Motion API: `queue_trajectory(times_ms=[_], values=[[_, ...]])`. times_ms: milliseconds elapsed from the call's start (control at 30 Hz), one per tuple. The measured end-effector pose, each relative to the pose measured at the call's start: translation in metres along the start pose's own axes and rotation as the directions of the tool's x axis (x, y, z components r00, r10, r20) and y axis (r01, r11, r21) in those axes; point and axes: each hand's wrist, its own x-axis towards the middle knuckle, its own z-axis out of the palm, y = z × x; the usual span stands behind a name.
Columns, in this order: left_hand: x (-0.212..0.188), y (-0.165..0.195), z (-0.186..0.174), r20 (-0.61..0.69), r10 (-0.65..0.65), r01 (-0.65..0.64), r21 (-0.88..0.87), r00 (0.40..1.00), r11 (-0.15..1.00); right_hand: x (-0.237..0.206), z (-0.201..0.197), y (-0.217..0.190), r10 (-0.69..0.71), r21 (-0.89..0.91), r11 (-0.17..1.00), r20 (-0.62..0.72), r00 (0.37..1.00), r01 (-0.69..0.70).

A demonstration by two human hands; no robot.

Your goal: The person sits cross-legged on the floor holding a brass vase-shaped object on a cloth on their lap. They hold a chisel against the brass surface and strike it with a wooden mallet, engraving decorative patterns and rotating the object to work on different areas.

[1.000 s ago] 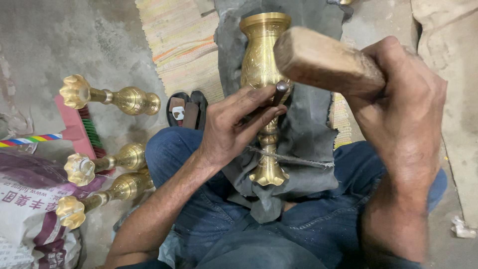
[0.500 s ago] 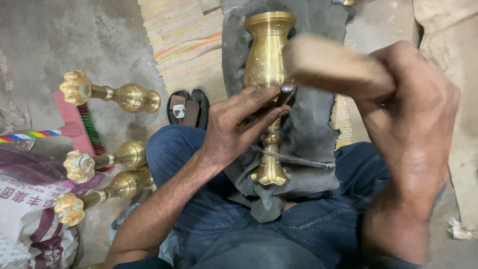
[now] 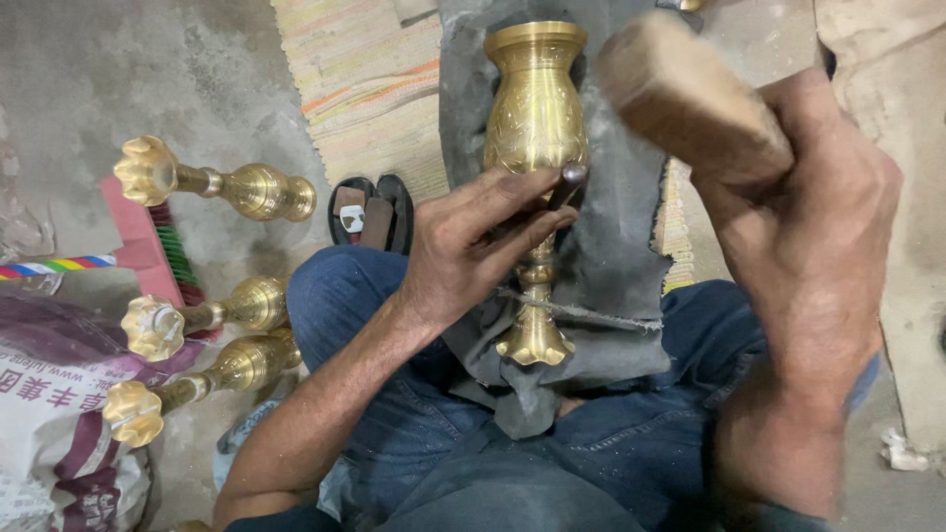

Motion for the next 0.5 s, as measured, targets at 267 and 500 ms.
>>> queue_trajectory(times_ms=[267,500], values=[[0.0,0.003,-0.004,0.008,0.032,-0.032,0.055,0.999,0.998,0.007,0.0,-0.001,-0.136,-0.046,0.99,0.022,0.991,0.137],[-0.008,0.009,-0.002,-0.149,-0.033,0.021,-0.082,0.988,0.996,0.006,0.015,0.0,-0.288,-0.123,0.951,-0.034,0.957,0.282]])
